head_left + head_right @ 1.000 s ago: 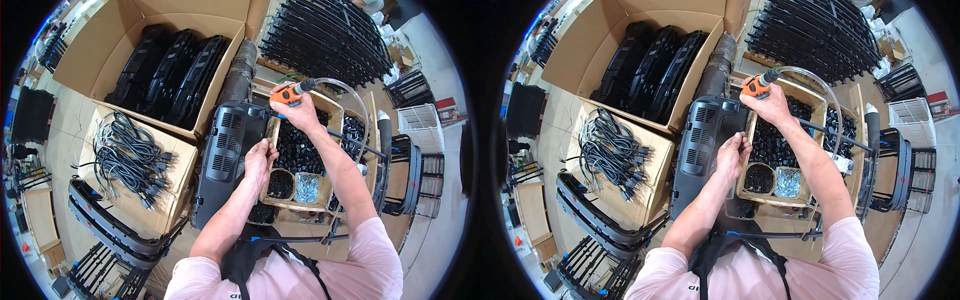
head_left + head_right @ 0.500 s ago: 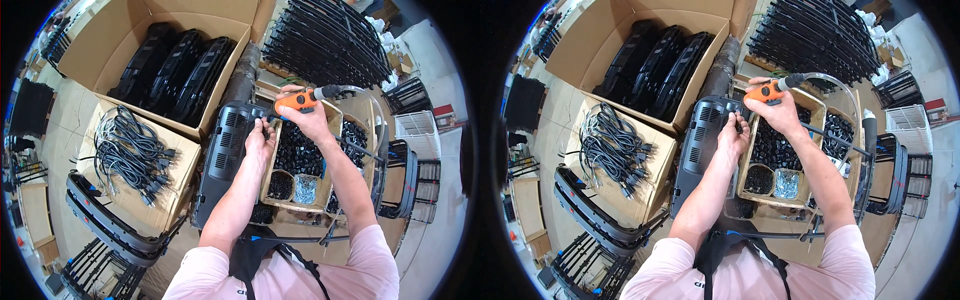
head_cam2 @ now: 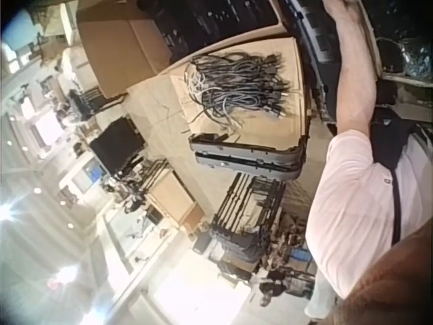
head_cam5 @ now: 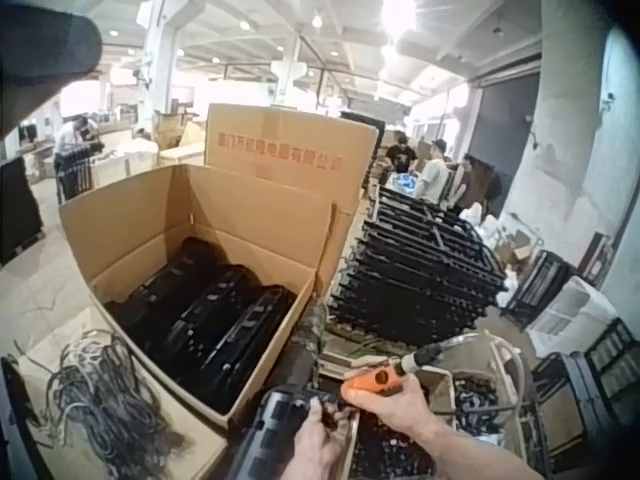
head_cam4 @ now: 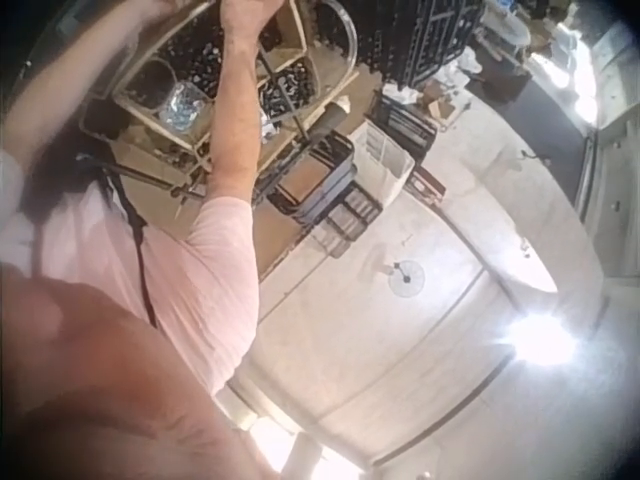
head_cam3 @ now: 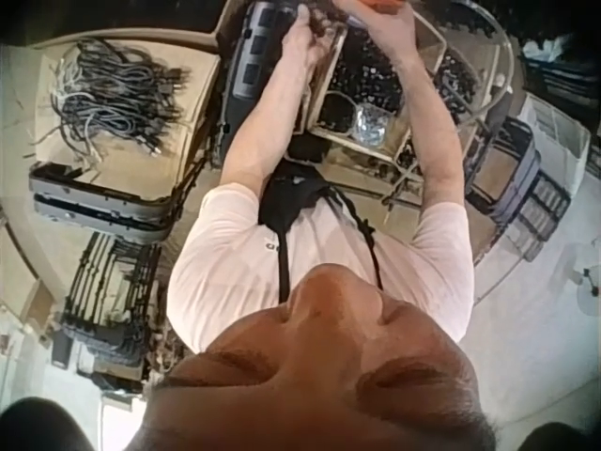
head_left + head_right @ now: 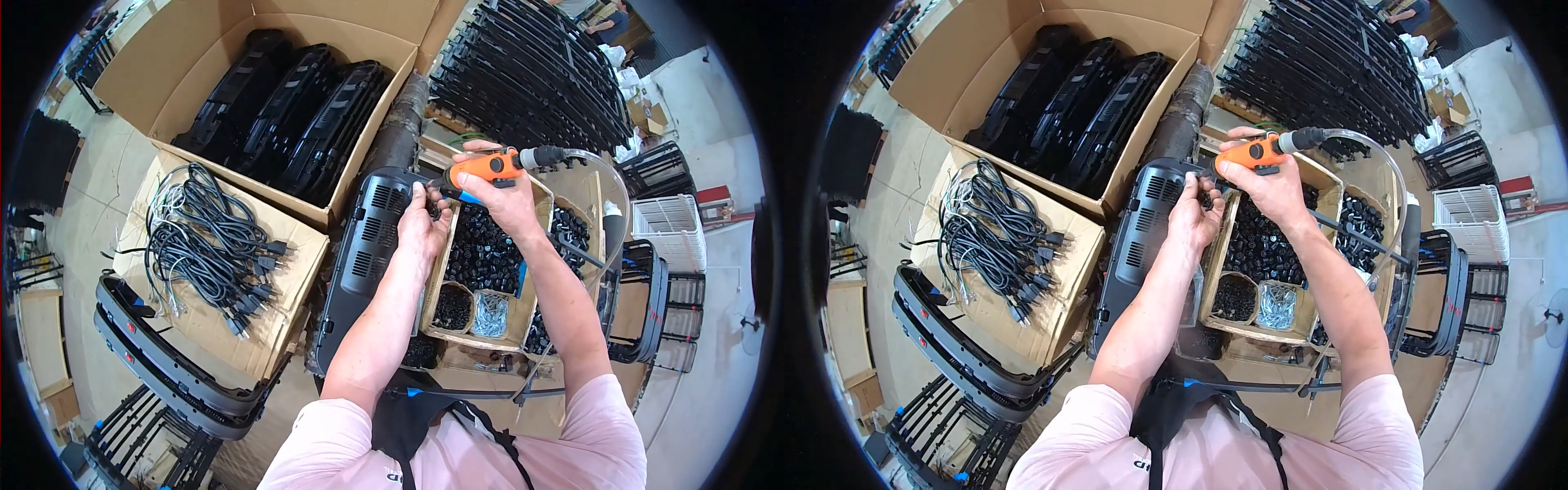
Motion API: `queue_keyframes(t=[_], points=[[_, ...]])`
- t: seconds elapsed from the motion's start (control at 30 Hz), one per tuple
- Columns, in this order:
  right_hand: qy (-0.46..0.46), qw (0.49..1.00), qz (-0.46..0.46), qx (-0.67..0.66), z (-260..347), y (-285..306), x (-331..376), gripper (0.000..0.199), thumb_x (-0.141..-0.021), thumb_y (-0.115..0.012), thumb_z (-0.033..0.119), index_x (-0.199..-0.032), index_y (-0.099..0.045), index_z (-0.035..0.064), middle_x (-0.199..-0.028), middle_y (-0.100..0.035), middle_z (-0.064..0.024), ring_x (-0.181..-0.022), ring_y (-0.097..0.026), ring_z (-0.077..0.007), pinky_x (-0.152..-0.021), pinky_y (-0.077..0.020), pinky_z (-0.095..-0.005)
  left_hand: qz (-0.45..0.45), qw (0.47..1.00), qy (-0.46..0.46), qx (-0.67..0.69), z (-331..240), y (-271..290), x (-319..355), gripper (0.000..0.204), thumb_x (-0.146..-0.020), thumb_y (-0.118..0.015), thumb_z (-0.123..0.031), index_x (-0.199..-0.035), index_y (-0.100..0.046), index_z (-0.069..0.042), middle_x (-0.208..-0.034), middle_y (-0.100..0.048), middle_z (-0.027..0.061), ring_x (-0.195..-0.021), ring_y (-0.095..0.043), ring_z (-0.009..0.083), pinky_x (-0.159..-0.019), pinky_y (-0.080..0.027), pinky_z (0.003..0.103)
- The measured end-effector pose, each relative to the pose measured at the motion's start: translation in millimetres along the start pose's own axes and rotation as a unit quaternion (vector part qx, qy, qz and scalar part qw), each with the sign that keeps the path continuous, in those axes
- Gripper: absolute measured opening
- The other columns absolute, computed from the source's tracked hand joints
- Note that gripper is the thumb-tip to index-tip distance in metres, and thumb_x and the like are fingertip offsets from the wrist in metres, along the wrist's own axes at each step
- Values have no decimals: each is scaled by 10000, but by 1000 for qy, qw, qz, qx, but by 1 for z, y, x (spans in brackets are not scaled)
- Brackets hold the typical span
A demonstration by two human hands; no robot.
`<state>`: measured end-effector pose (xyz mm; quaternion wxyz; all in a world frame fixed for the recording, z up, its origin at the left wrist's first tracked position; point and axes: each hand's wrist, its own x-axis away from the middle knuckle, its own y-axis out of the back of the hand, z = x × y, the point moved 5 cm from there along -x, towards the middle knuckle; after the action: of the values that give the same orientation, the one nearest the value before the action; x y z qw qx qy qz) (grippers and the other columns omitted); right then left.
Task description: Assembling various components of outdoor equipment using a power drill and hand tools.
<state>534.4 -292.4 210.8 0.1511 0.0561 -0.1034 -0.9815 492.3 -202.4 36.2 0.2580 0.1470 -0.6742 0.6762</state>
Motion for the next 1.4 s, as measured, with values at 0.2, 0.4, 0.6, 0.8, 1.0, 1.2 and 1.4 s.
queue_keyframes(t=[0.2, 0.4, 0.6, 0.8, 1.0, 1.2, 1.4], points=[[2, 1000, -17, -4, -11, -14, -25, 528, -878, -835, 129, -1348, -619, 20, -1194, -743, -126, -1056, -710, -174, -950, -589, -338, 28, 995, 14, -91, 13, -2, 18, 276, -1140, -456, -192, -1263, -598, 9, -1055, -680, 103, -892, -685, 207, -769, -624, 344], [19, 998, -2, 65, -21, -31, -44, 502, -855, -847, 133, -1302, -648, 20, -1165, -752, -103, -1043, -703, -151, -962, -572, -320, -11, 987, 43, -156, 18, 24, 40, 273, -1133, -495, -219, -1244, -636, -13, -1079, -719, 104, -866, -705, 197, -742, -631, 317], [11, 997, -6, 81, -43, -39, -52, 414, -824, -850, 157, -1201, -701, 69, -1083, -748, -42, -997, -692, -134, -949, -554, -314, 25, 984, 27, -174, 19, 30, 46, 274, -1103, -581, -254, -1233, -682, -34, -1021, -724, 68, -828, -701, 149, -694, -617, 280], [-24, 994, -6, 111, -42, -40, -57, 306, -824, -853, 175, -1088, -736, 73, -1011, -743, -2, -948, -691, -114, -917, -552, -296, 28, 981, 6, -190, 16, 35, 48, 222, -1081, -627, -245, -1175, -674, -49, -876, -673, 22, -713, -656, 126, -634, -592, 257], [-8, 996, 10, 92, -46, -39, -59, 316, -820, -853, 174, -1096, -735, 75, -1000, -744, -1, -945, -691, -115, -920, -553, -297, 7, 981, -20, -191, 6, 42, 49, 184, -1057, -652, -153, -1201, -677, -41, -901, -682, 27, -734, -665, 124, -656, -617, 255], [-10, 996, 14, 88, -55, -35, -62, 366, -808, -858, 176, -1134, -729, 71, -1023, -753, -13, -961, -696, -119, -944, -554, -305, -10, 982, -33, -188, 3, 38, 56, 187, -1045, -645, -87, -1215, -677, -16, -919, -684, 41, -761, -677, 143, -723, -647, 277], [17, 1000, -1, 4, -23, -37, -47, 489, -857, -837, 85, -1302, -645, 16, -1173, -747, -118, -1047, -716, -173, -965, -585, -335, -4, 987, -36, -156, -2, 37, 52, 211, -1072, -640, -247, -1130, -688, -50, -829, -634, 1, -705, -611, 126, -609, -558, 260]])
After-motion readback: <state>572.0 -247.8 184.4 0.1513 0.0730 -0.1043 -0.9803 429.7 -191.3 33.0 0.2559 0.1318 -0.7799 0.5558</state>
